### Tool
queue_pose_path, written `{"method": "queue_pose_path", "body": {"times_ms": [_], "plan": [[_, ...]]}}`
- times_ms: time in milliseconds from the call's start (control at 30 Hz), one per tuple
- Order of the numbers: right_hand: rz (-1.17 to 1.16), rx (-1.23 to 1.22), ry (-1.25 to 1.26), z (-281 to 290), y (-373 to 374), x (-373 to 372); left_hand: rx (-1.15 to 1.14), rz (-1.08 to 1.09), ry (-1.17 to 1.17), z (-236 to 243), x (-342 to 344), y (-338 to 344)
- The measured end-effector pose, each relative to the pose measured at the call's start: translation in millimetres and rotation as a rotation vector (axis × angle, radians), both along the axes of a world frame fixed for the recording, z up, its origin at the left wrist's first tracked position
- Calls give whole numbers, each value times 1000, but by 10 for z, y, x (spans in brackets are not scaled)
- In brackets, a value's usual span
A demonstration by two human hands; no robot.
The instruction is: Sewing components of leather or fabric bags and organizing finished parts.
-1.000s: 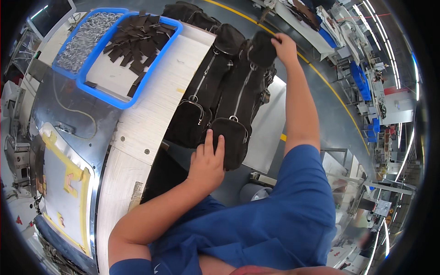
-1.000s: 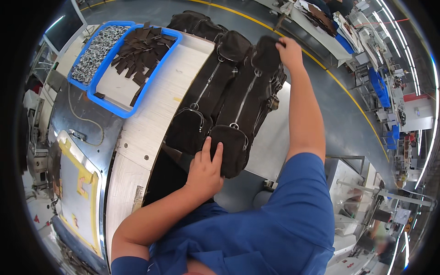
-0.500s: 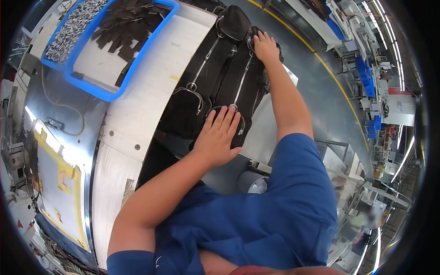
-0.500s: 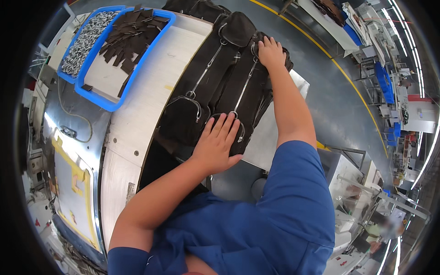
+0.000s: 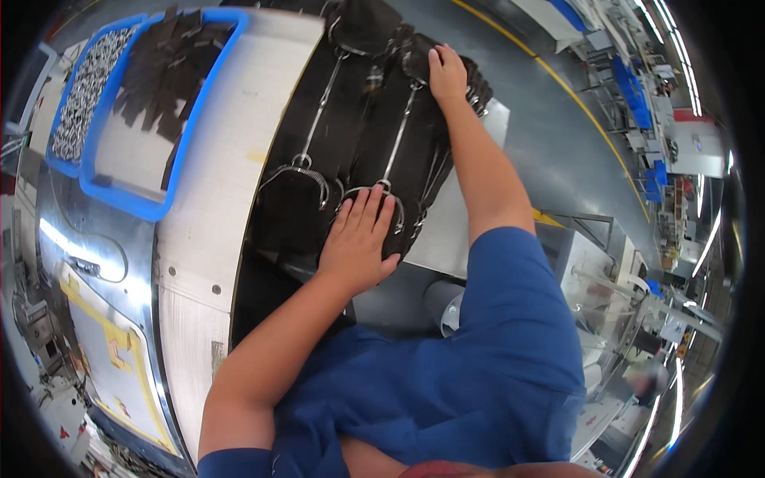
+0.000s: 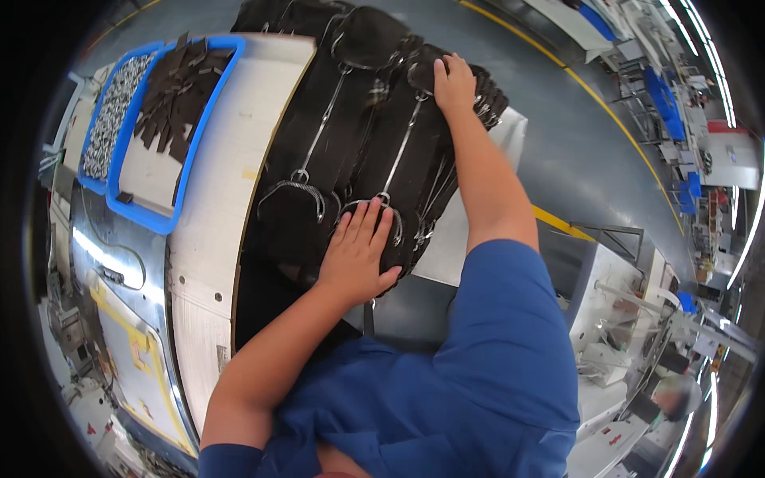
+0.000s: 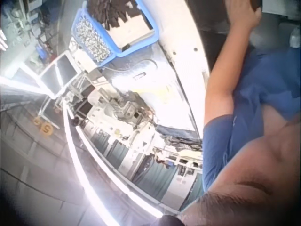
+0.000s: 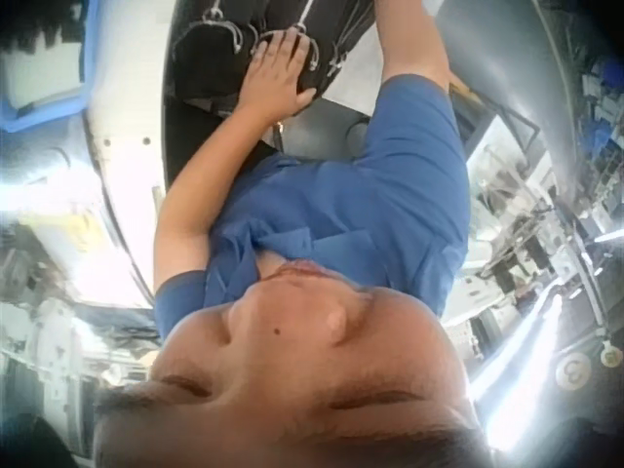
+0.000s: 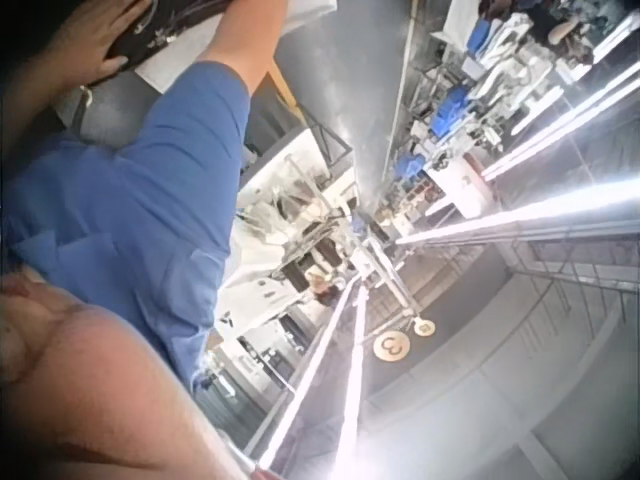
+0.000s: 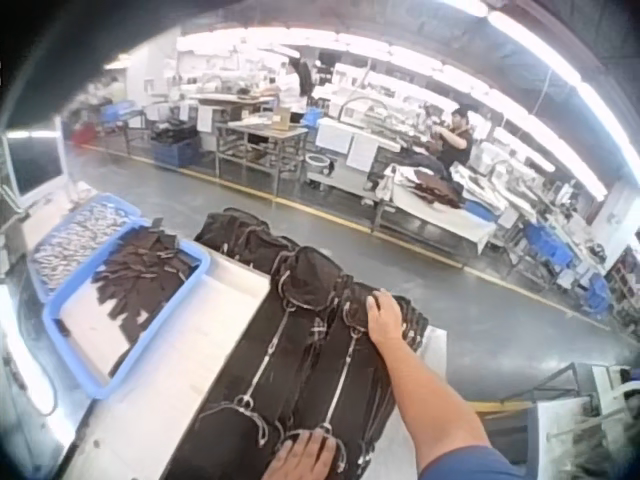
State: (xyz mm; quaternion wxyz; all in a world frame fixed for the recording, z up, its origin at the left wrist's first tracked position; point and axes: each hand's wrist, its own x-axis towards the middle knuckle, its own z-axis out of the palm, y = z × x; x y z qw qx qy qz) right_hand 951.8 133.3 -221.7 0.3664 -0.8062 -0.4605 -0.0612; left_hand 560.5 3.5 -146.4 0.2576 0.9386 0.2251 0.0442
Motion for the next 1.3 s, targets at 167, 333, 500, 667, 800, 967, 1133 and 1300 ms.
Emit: {"method": "queue_pose_path", "body": {"times_ms": [167,333,500,667,800,967,1133,1300], "plan": [[-736,331,414,286,-857,-219,-31,37,2,48,-19,-24],[-329,377,708,-285,-996,-297,-13,17,-10,56,12,-23],[-321,160,685,-389,-599,-281,-1,-32,-39,57,-19,38],[-545,-214,573,99,-596,-168,47,24,-11,70,-65,-61],[-422,-113,511,901,-411,-325,256,86,-93,-86,-133,-419],[-364,-453,284,819,-16,-288,148,4,-37,-94,-226,-565],[-341,-391,399,863,26,-346,430,40,-13,-402,-228,-638],[-249,94,563,607,-370,157,323,14,-95,-380,-246,-598]]}}
